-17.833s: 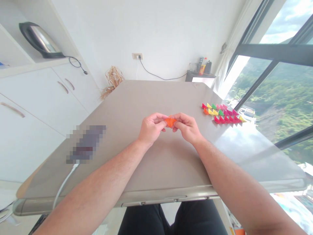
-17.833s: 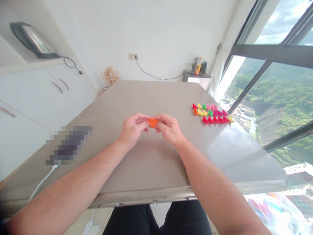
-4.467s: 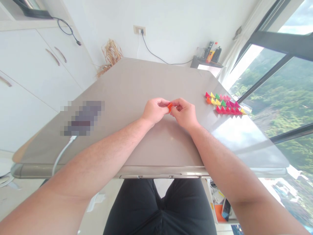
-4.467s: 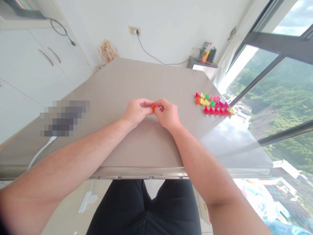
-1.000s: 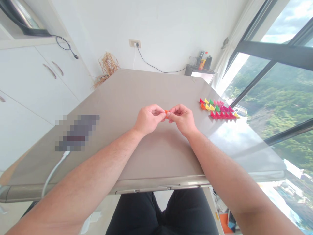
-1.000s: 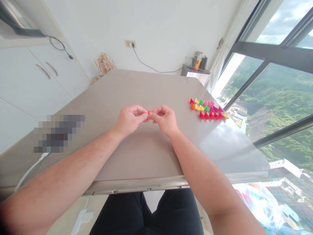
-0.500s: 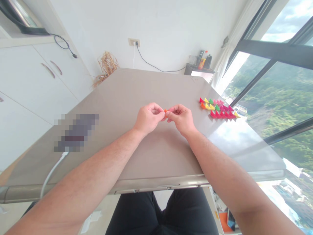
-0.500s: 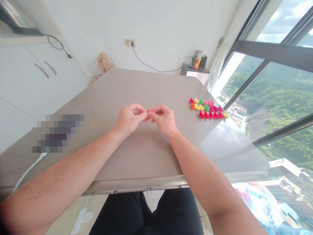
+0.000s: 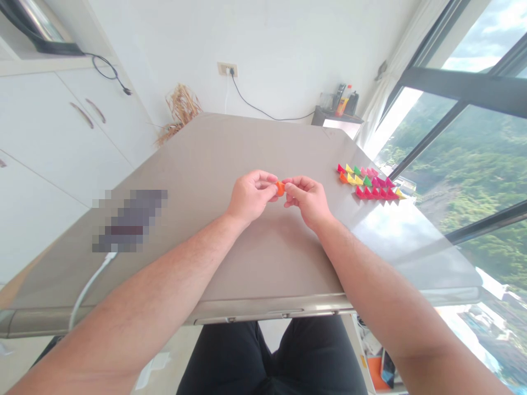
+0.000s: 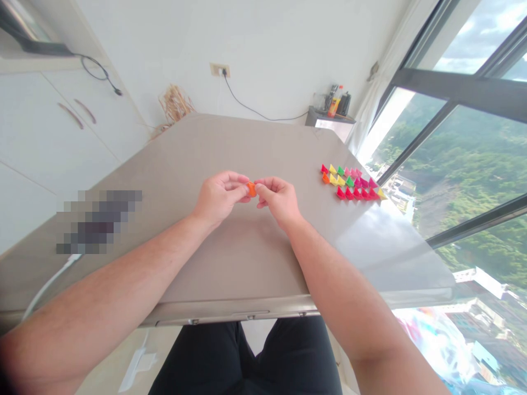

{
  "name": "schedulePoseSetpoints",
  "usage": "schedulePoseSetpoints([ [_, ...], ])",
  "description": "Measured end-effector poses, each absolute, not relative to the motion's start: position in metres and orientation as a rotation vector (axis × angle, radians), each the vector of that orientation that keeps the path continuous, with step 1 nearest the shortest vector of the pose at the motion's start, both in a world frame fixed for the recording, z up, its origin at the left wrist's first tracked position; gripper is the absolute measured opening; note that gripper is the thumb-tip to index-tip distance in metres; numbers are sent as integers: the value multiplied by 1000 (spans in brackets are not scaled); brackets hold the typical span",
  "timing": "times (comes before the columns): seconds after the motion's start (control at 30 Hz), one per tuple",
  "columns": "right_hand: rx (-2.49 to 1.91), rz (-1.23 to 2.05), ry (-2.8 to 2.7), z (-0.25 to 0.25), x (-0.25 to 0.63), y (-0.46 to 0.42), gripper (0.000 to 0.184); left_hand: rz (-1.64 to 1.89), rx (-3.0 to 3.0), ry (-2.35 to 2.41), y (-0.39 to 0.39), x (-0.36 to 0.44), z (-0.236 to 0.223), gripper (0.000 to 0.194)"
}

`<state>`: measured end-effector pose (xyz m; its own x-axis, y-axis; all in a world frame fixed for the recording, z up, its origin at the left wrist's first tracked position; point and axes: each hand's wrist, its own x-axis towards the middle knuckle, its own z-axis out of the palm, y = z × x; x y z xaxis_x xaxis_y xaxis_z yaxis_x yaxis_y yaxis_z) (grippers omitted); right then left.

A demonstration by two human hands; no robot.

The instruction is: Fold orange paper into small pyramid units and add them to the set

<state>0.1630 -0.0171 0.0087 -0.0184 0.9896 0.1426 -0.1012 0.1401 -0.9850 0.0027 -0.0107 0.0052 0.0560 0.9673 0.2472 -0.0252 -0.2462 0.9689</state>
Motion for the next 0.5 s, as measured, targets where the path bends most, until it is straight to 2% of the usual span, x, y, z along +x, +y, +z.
schedulePoseSetpoints([
  [0.13,-1089,1088,-1269,6,164,-15,17,1305,1411,1021,-12,2,8,24],
  [0.5,-1203,1083,-1316,11,158,-21,10,1319,1471,1140,-8,5,4,7],
])
